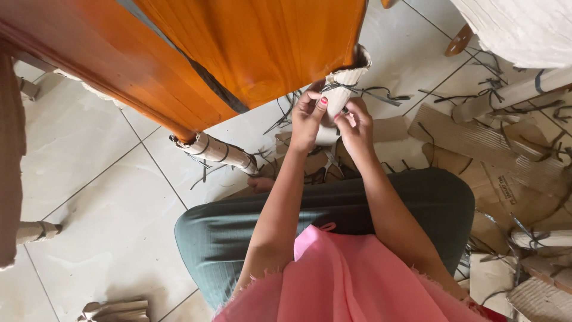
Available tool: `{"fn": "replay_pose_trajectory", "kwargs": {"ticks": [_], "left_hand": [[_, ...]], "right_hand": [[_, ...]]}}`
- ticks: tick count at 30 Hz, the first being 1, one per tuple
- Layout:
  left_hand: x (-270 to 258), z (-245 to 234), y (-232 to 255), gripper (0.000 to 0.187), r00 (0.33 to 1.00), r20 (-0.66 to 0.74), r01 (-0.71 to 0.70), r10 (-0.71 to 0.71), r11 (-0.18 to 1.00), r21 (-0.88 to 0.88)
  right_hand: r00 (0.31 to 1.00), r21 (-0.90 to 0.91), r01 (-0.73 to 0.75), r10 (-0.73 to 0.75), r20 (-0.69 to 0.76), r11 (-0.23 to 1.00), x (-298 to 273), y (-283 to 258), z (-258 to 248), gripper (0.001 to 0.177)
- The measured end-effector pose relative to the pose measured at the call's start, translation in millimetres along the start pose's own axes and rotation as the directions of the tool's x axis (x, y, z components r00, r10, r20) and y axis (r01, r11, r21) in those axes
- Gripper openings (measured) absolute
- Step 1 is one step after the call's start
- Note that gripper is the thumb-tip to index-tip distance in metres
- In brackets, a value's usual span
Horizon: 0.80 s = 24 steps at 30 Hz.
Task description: Wrapping wooden furniture legs with protective cardboard and securing them with plastic ties.
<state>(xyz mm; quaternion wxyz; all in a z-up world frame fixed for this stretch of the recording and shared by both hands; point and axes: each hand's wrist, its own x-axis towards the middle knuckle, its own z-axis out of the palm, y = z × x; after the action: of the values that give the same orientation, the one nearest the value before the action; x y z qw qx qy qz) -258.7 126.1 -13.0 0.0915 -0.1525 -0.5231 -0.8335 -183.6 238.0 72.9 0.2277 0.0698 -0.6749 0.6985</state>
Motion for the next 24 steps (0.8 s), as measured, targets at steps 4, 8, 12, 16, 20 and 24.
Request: {"fn": "replay_pose_trajectory", "kwargs": {"ticks": [4,8,12,16,20,24], "left_hand": [[-1.2,23.5,40.1,0.011,0.999,-0.008,0.032,-0.032,0.999,-0.015],[8.7,17.6,30.7,0.034,0.976,-0.010,0.214,-0.217,0.969,-0.121],[12.9,25.9,73.8,0.114,0.855,-0.028,0.504,-0.518,0.842,-0.193],[21.3,24.5,79.9,0.135,0.795,-0.021,0.599,-0.606,0.791,-0.125],[19.0,29.6,87.0,0.112,0.833,-0.022,0.535,-0.553,0.815,-0.223],[16.0,46.8,122.4,0.110,0.825,-0.045,0.538,-0.563,0.808,-0.241]], "right_hand": [[0.988,-0.062,0.055,-0.046,0.148,0.997,10.5,-12.4,-8.2,0.033],[0.983,-0.090,0.013,0.004,0.184,0.996,18.6,4.8,-12.2,0.029],[0.975,-0.103,-0.059,0.080,0.208,0.993,21.7,-24.5,-3.4,0.023],[0.967,-0.109,-0.088,0.111,0.228,0.990,24.7,-35.7,-1.2,0.020],[0.967,-0.109,-0.110,0.132,0.220,0.988,23.9,-38.4,-0.1,0.020],[0.966,-0.118,-0.100,0.125,0.228,0.988,22.5,-44.9,1.2,0.020]]}}
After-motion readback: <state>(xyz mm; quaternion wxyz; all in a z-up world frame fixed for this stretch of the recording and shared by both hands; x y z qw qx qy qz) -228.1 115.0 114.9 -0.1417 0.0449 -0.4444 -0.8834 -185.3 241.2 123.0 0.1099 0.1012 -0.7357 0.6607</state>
